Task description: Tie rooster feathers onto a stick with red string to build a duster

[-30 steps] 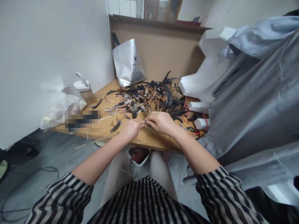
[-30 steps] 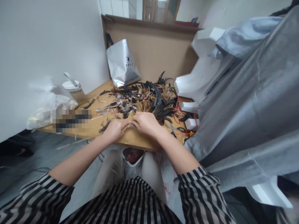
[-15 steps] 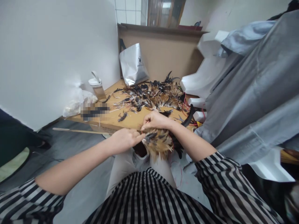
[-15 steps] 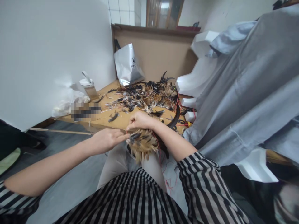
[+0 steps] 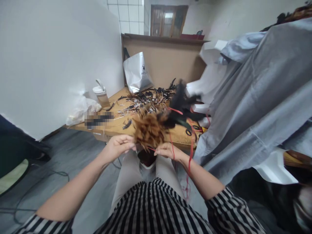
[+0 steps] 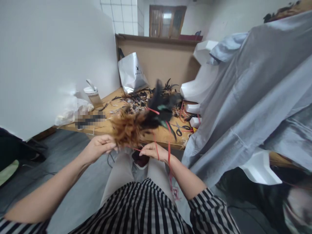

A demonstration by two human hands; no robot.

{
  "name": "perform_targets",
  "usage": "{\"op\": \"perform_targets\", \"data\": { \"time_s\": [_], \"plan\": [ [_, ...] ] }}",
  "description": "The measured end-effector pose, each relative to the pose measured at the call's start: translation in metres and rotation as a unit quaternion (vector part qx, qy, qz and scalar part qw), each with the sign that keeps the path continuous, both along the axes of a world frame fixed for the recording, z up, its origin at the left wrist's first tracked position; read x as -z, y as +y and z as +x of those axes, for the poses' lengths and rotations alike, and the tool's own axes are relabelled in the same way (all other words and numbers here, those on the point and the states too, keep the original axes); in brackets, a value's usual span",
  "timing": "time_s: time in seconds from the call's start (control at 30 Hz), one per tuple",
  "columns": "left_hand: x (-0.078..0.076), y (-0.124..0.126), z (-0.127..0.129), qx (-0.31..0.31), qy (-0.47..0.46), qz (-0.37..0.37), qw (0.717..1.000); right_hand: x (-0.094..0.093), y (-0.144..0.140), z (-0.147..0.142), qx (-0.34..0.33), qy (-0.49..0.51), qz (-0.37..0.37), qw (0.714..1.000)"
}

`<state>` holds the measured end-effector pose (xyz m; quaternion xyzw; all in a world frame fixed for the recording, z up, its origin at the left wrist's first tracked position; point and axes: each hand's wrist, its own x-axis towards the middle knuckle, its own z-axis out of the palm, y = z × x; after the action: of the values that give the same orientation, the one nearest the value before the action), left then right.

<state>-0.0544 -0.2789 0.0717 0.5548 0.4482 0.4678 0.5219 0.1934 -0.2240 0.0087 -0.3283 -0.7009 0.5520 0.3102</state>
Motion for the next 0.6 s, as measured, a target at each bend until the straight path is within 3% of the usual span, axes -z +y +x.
{"op": "perform_targets", "data": {
  "time_s": [0.07,0.17,0.33,0.4,0.5,0.6],
  "plan": [
    [0.015,0.016,0.007,-0.076,-0.079,0.001,0.994,0.006,-0.006,0.014,-0.041,-0.046,-0.018,0.998],
    [0.031,0.041,0.018,-0.111,-0.149,-0.013,0.983,0.011,-0.016,0.045,-0.015,-0.069,-0.013,0.997],
    [0.033,0.06,0.027,-0.123,-0.134,-0.04,0.983,0.032,-0.043,0.12,0.028,-0.204,-0.064,0.977],
    [0.028,0.059,0.028,-0.088,-0.099,-0.041,0.99,0.049,-0.057,0.152,0.07,-0.252,-0.1,0.96],
    [0.018,0.056,0.022,0.038,-0.01,-0.028,0.999,0.079,-0.086,0.198,0.157,-0.301,-0.16,0.927],
    [0.009,0.056,0.002,0.142,0.097,-0.011,0.985,0.109,-0.128,0.241,0.225,-0.34,-0.197,0.892]
  ]
}}
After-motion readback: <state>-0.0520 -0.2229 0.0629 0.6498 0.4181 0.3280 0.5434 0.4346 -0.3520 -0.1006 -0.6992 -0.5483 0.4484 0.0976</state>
